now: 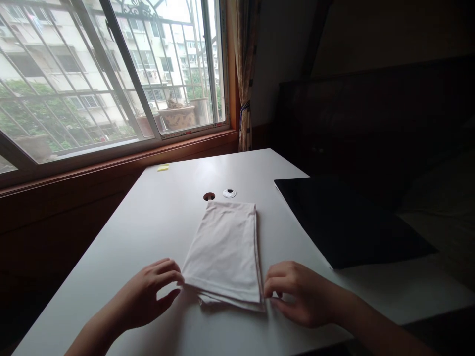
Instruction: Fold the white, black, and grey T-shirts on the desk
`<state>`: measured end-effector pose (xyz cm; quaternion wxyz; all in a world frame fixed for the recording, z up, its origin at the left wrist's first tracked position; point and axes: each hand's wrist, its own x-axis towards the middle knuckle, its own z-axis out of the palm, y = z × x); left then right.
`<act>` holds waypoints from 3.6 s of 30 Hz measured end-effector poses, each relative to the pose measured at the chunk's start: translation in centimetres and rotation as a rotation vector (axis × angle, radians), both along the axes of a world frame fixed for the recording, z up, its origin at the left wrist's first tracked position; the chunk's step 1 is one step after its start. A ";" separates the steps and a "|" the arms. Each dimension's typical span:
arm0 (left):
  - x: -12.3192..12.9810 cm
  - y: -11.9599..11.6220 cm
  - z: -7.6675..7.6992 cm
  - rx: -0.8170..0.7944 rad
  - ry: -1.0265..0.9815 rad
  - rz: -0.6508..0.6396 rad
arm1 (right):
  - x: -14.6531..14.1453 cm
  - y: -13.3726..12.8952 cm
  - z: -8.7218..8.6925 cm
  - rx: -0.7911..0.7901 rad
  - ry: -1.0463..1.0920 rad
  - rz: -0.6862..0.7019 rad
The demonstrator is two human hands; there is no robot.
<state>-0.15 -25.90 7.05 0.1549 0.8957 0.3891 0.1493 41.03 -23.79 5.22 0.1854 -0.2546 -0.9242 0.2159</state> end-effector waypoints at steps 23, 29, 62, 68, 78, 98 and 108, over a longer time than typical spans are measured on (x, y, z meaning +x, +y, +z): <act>3.3 0.1 -2.6 0.138 0.086 -0.030 | -1.7 -0.4 -1.5 0.321 0.000 0.006; 3.5 0.1 -2.2 0.078 0.105 -0.029 | -1.3 0.0 -2.4 0.178 -0.035 0.026; 19.1 -1.8 -4.7 0.239 0.261 -0.050 | -0.5 15.7 -1.1 0.485 -0.414 -0.398; 18.4 -2.2 -5.0 0.278 0.229 -0.060 | 0.4 15.7 -2.7 0.455 -0.354 -0.440; 18.3 -3.2 -6.3 0.381 0.233 -0.214 | 0.6 15.7 -4.0 0.442 -0.312 -0.458; 18.0 -3.2 -4.9 0.381 0.055 -0.223 | 1.8 14.5 -3.2 0.466 -0.345 -0.420; 16.6 -2.5 -2.2 0.307 0.078 -0.374 | 2.5 13.9 -2.3 0.499 -0.174 -0.453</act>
